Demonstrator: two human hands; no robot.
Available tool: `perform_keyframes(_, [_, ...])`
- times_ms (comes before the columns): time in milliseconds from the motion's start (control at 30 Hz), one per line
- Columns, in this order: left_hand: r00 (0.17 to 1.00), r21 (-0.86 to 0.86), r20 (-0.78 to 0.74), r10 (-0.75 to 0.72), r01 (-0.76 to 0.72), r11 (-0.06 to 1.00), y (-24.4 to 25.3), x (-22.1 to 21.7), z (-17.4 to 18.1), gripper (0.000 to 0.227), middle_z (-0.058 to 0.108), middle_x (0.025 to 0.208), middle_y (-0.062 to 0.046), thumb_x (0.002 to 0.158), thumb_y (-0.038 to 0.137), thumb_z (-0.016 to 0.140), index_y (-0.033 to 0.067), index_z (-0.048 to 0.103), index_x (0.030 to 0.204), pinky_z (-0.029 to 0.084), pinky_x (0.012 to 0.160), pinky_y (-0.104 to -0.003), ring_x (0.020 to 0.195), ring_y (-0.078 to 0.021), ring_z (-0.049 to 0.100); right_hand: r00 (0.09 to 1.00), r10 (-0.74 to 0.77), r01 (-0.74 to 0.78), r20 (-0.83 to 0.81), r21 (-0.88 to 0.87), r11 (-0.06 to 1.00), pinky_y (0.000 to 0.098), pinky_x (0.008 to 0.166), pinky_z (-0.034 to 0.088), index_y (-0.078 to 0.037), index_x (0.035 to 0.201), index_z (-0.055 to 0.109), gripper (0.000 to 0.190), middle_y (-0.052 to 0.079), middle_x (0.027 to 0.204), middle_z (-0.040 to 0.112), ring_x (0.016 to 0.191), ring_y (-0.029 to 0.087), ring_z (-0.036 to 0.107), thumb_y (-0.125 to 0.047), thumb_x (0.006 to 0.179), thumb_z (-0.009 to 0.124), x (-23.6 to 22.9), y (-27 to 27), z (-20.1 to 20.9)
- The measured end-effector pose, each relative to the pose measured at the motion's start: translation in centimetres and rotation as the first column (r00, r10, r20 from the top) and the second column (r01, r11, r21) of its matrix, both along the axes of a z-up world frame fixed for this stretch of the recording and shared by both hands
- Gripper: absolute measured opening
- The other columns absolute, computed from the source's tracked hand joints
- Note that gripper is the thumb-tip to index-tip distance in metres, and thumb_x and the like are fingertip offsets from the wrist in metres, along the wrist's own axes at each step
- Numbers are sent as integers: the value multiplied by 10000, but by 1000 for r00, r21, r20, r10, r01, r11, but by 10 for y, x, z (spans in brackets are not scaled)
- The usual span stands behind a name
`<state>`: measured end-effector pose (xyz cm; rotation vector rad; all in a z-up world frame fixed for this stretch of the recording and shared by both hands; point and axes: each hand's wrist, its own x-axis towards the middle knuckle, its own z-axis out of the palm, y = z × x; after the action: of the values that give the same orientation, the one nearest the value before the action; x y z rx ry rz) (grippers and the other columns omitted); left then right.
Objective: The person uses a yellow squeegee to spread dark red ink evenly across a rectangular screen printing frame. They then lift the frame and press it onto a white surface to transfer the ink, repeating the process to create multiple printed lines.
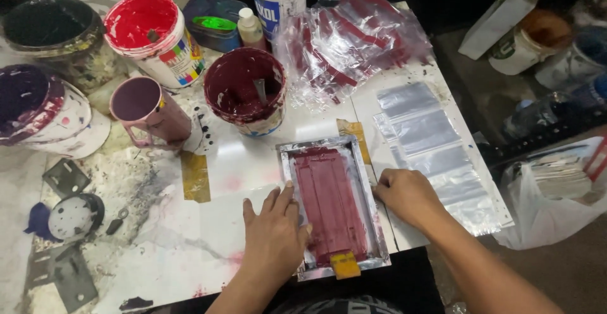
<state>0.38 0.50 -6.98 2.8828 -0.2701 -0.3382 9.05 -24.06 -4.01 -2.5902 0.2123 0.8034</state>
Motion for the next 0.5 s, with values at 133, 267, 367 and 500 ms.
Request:
perform_keyframes(133, [996,-53,84,24,-20,998,4,1,-25,386,467,1551,-96,921,299,595,43,688,1195,263,1077,-749,1396,-313,412,999,47,-46,22,-34,998,363,602,463,-87,816,688,314,90,721,705,677,239,637,-330,989,590,1,-5,-16])
perform_keyframes(267, [967,-112,247,60,-33,993,8,3,-44,264,565,1462,-56,919,250,592,101,744,1076,307,1078,-644,1276,-272,518,994,86,-81,61,-75,994,394,652,490,-92,877,708,286,107,798,738,753,273,668,-334,975,591,5,-7,-27])
perform_keyframes(367, [951,-147,298,81,-39,988,5,1,-45,238,581,1425,-70,897,256,610,97,755,999,365,993,-562,1195,-294,522,994,87,-82,61,-92,992,409,670,509,-88,924,713,278,120,837,759,793,293,687,-329,978,585,1,-7,-28])
perform_keyframes(500, [937,-184,322,136,-79,980,4,3,-36,190,604,1284,-93,858,212,644,90,770,931,437,805,-502,1045,-317,525,994,88,-81,71,-93,992,402,677,517,-85,944,716,268,116,816,763,774,284,693,-309,983,575,0,-6,-28])
